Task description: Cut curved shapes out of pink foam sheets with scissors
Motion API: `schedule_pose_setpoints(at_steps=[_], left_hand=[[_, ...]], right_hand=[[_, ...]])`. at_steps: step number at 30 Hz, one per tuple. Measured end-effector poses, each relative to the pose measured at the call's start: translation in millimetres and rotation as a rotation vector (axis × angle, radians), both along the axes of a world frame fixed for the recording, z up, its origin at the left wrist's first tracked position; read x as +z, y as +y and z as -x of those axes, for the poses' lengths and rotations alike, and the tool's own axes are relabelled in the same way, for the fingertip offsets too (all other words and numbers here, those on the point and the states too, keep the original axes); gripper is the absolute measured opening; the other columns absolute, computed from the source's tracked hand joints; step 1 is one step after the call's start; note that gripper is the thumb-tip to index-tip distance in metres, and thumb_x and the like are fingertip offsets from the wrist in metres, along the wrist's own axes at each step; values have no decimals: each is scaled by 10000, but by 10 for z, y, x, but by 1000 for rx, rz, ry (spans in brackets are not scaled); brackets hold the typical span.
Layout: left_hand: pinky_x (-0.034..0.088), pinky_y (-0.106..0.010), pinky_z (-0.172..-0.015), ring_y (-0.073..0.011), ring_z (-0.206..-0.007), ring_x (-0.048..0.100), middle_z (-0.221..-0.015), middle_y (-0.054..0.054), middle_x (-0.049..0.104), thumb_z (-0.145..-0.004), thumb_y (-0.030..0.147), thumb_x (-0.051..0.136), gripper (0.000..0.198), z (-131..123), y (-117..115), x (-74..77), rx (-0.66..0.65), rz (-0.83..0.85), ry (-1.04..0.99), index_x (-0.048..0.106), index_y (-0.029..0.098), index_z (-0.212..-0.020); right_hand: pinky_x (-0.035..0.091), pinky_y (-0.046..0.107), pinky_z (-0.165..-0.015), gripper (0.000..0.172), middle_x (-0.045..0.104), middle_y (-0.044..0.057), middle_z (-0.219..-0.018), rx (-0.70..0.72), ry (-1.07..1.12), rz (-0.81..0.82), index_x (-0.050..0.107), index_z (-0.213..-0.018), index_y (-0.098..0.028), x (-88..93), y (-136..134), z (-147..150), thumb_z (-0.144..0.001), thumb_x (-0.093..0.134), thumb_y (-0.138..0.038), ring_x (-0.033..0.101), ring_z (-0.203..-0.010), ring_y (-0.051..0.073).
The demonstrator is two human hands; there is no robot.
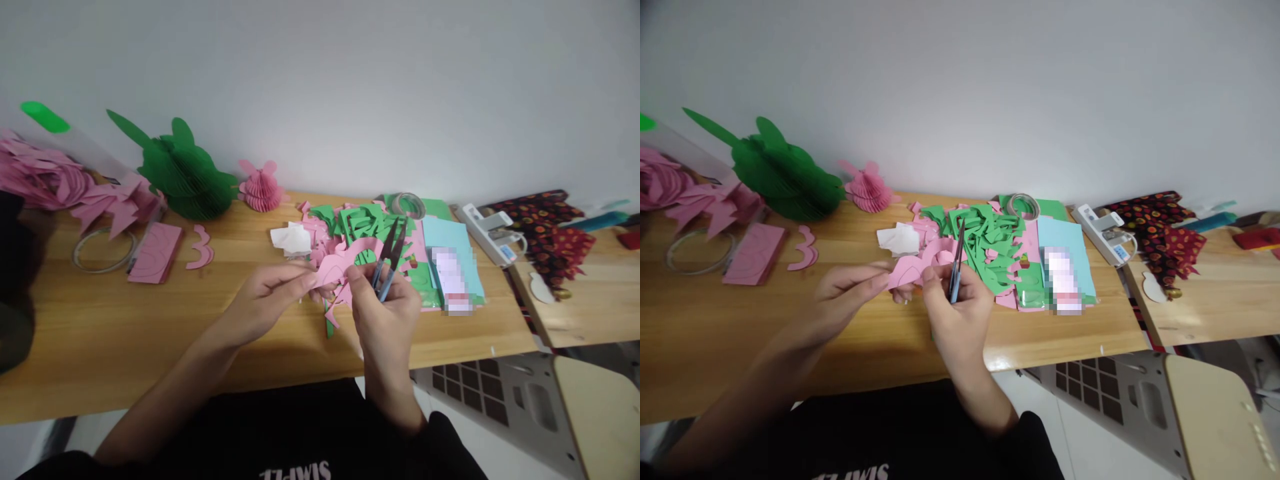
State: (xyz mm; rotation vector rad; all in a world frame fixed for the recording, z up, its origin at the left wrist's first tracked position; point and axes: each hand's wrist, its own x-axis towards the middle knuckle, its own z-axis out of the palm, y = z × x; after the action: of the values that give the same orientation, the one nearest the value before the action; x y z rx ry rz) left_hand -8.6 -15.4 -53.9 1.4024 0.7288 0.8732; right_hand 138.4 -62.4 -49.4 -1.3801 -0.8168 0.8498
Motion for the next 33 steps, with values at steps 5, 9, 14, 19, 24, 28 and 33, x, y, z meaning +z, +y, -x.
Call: schedule_pose_setpoints(at_steps=[5,9,14,19,24,28,33], left_hand=[[492,-242,-625,-137,-638,612,-652,5,682,-802,205,627,147,-85,-38,25,126,105,2,710,186,-683],[507,-233,-635,-129,-632,624,-630,17,689,-782,190,656,127,-141,-59,19,267,234,-88,712,197,-668],[522,-258,-760,-148,-769,668,-763,-3,741,-810,268,677,108,-170,-58,-50,393,298,-229,750,213,-752],[514,-238,-695,-142,-736,664,-737,-1,739,-794,254,683,103,-210,-63,-38,392,251,-159,743,206,-726],[479,-235,-568,-142,-623,618,-621,3,681,-758,252,674,159,-209,-74,44,381,140,14,687,181,-617],[445,-233,-528,-129,-577,564,-568,12,627,-759,244,656,214,-191,-75,60,371,93,54,632,179,-557],[424,-239,-508,-131,-566,551,-563,12,613,-776,257,646,226,-188,-68,53,358,73,52,620,185,-564]], right_hand=[[320,222,-391,169,410,-86,-458,51,32,14,651,-694,-207,6,15,8,-772,740,-327,316,-376,74],[275,226,-368,292,382,-77,-459,212,71,11,677,-792,-200,-81,-31,-49,-816,675,-492,312,-374,85],[201,226,-355,499,329,-78,-424,471,135,115,596,-699,-187,-196,-119,-119,-908,464,-620,244,-353,77],[154,204,-303,558,319,-89,-379,565,253,230,531,-645,-195,-143,-97,-70,-894,413,-680,208,-301,65],[105,176,-254,537,276,-120,-347,570,365,253,480,-636,-208,-66,-60,-37,-881,435,-684,137,-260,46],[104,163,-257,526,276,-122,-350,574,397,221,466,-619,-206,-44,-56,-20,-895,450,-653,138,-264,37],[104,167,-265,532,269,-121,-349,556,380,232,468,-614,-204,-37,-49,-4,-889,456,-659,146,-271,38]])
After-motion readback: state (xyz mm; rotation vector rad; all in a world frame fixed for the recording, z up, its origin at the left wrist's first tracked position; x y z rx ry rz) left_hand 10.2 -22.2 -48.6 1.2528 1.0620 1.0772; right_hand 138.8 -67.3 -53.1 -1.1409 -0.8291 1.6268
